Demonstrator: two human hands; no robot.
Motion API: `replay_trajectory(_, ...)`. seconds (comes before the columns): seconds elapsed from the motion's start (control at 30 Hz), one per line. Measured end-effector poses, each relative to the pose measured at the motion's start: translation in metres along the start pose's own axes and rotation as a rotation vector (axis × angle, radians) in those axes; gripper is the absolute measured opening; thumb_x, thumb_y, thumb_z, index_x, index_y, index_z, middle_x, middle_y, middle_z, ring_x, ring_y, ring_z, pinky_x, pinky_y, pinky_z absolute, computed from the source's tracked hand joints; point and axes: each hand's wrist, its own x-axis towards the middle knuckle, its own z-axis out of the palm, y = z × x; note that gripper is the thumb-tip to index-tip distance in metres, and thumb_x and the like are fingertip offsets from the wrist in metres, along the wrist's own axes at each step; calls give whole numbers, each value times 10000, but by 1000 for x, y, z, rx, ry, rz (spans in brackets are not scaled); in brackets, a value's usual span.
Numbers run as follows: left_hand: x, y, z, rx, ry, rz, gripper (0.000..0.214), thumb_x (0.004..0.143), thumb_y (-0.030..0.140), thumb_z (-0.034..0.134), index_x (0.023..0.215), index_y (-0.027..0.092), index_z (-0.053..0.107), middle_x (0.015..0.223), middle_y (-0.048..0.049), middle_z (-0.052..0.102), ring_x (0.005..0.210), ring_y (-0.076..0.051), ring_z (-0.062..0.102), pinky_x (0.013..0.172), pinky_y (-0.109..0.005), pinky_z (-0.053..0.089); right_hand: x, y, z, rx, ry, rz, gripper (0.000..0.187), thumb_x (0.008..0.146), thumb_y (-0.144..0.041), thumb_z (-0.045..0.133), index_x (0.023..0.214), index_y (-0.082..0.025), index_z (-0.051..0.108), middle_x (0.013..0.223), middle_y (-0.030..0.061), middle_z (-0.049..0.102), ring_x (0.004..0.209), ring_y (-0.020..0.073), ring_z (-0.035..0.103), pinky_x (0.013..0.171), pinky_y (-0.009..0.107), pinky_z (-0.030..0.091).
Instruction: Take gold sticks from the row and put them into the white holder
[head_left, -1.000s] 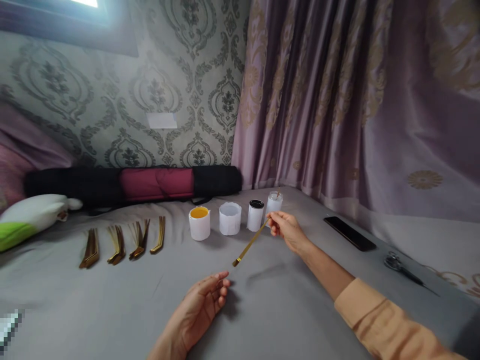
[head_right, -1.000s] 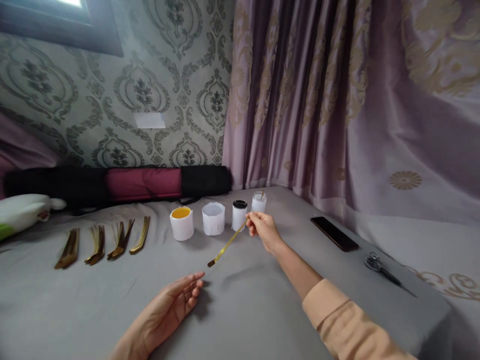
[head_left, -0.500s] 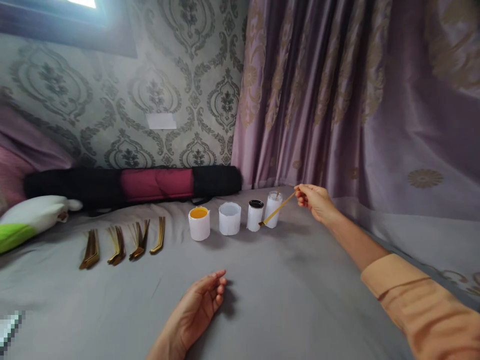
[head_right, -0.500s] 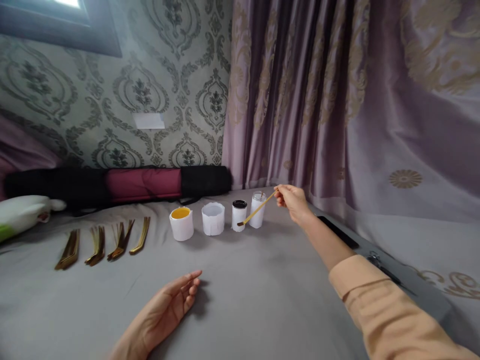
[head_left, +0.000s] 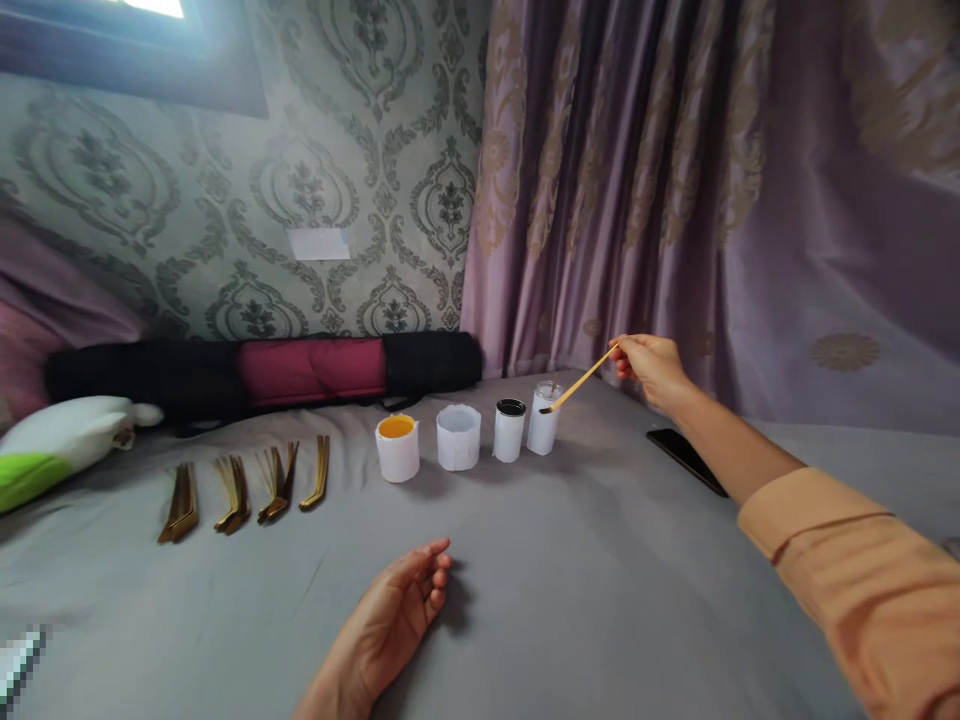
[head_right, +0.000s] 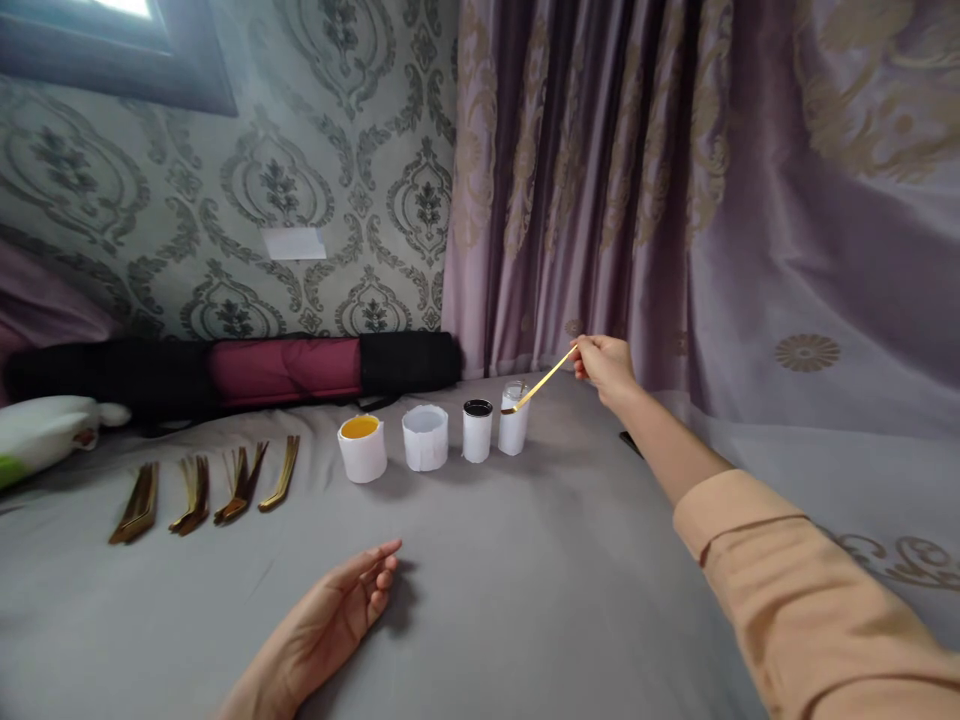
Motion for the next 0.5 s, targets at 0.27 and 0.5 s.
replay_trajectory(0.27, -2, 1, 0, 4, 4, 1, 238, 730, 128, 548, 961, 70, 558, 745, -55, 570, 577, -76, 534, 527, -193, 463, 26, -10, -2, -89, 162, -68, 131, 723, -174, 488, 621, -146, 566, 502, 0, 518, 373, 51, 421, 336, 168, 369)
replay_trajectory(0.5, -1, 0, 2, -1, 22, 0, 237, 729, 119, 546, 960, 69, 557, 732, -50, 572, 569, -73, 537, 511, -185, 459, 36, -6, 8, -188, 228, -148, 148, 735, -218, 494, 645, -135, 577, 521, 26, 553, 376, 67, 447, 339, 187, 375)
